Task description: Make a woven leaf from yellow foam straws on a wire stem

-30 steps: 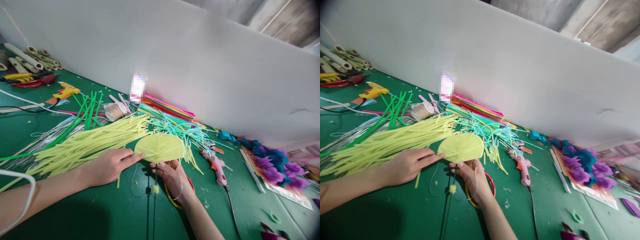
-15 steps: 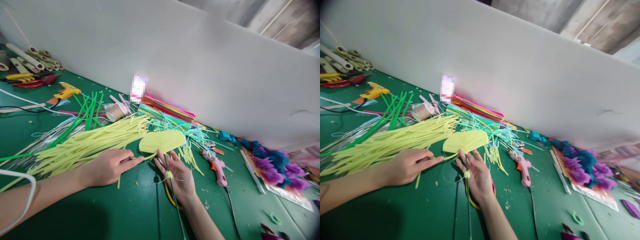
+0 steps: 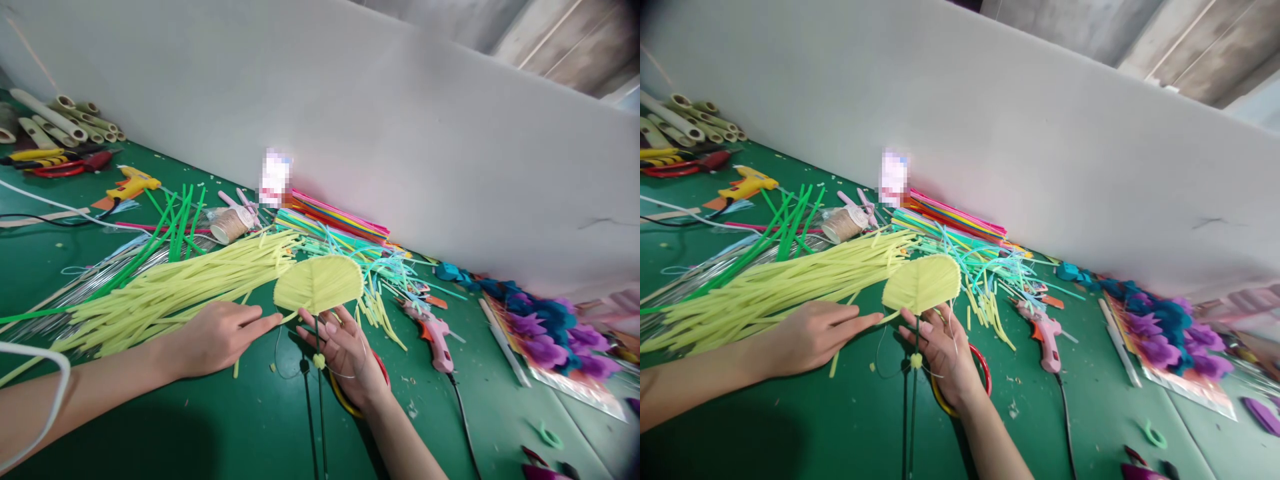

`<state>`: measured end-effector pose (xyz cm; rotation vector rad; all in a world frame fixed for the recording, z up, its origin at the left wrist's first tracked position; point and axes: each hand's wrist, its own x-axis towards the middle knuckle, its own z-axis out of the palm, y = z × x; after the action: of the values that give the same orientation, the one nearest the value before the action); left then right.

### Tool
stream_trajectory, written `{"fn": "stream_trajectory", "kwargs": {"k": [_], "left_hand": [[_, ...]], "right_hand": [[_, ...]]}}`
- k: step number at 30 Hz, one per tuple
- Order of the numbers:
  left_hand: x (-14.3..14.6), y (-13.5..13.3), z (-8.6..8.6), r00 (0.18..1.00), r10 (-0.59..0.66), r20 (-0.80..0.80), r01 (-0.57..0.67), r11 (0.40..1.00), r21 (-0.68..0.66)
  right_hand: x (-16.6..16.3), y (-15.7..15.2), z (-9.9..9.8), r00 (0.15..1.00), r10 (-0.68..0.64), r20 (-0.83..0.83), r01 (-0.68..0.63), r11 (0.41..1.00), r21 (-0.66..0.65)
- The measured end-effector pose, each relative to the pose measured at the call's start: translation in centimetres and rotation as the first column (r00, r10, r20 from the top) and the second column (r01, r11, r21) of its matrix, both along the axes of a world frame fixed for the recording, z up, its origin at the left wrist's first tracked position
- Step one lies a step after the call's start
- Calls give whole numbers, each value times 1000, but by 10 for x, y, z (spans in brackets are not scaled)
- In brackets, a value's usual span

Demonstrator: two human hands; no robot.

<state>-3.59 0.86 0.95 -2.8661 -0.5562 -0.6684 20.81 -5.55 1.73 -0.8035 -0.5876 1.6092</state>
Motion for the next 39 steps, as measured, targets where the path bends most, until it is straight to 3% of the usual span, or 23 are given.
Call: {"fn": "stream_trajectory", "kwargs": {"k": [4, 11, 17, 23, 33, 39], "left_hand": [[1, 0, -2, 993, 18, 116, -21, 999, 24], [-1, -4, -2, 993, -81, 82, 80, 997, 14], [-3, 2, -10, 999, 16, 35, -17, 999, 30], [-3, 7, -11, 996, 70, 63, -74, 996, 59], [4, -2, -1, 997, -40, 65, 33, 995, 93], [7, -6, 7, 985, -46, 166, 48, 999, -5]], "right_hand": [[-2, 0, 1, 998, -48, -27, 48, 999, -5], [1, 1, -2, 998, -27, -65, 29, 999, 26], [1, 0, -2, 1000, 10, 22, -10, 1000, 18], [3, -2, -5, 1000, 29, 2, -29, 998, 61], [-5, 0, -2, 975, 36, 221, -55, 995, 81], [-15, -5, -1, 909, 75, 409, -142, 981, 134]]}}
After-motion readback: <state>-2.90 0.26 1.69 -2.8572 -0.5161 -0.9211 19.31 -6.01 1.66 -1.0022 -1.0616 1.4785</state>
